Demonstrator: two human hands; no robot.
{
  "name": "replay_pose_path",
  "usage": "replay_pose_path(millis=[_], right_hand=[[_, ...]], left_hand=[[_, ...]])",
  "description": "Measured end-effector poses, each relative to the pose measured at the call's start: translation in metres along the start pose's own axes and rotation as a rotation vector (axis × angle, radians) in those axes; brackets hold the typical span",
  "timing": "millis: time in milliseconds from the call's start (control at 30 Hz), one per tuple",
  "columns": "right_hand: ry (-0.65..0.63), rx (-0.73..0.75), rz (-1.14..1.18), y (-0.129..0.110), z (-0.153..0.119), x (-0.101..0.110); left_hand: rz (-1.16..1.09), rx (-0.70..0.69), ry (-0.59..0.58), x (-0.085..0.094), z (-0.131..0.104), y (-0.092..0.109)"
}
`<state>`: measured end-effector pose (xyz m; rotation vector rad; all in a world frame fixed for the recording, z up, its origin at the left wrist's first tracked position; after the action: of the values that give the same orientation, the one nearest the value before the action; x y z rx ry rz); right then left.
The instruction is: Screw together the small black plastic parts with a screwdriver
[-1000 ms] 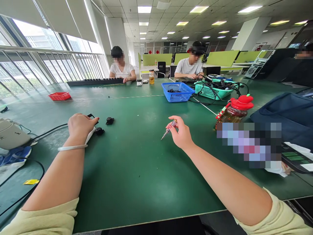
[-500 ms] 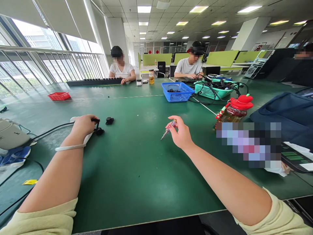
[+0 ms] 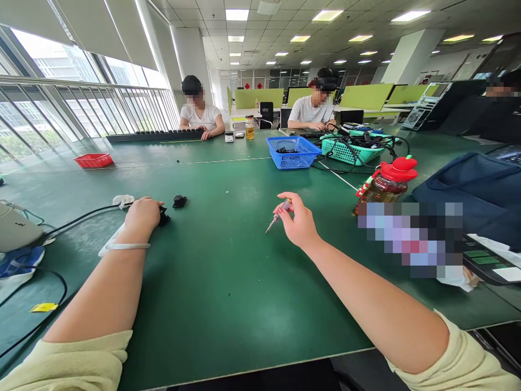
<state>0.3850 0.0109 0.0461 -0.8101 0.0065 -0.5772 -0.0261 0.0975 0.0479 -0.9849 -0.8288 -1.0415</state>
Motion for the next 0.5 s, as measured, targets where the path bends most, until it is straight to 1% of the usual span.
replay_pose_path(millis=[100, 267, 400, 500], right_hand=[[0.002, 0.002, -0.003, 0.0, 0.0, 0.0], [-0.001, -0.004, -0.004, -0.001, 0.0, 0.001], [-0.005, -0.009, -0.006, -0.001, 0.0, 0.0], [-0.005, -0.015, -0.004, 0.001, -0.001, 0.0]], left_hand=[[0.037, -0.031, -0.005, -0.004, 0.003, -0.001], [-0.009, 0.023, -0.005, -0.012, 0.007, -0.008], [-0.028, 0.015, -0.037, -0.019, 0.006, -0.006], [-0.04, 0.003, -0.051, -0.018, 0.006, -0.004]])
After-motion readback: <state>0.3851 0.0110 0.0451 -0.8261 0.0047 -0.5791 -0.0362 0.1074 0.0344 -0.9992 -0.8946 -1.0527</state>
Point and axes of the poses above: each hand's wrist, its own z-axis towards the middle knuckle, its own x-axis out of the back of the hand, y = z × x, the point moved 9 cm from there along z, towards the middle knuckle, and after that the axes turned 15 degrees about y, right-handed, at the moved point
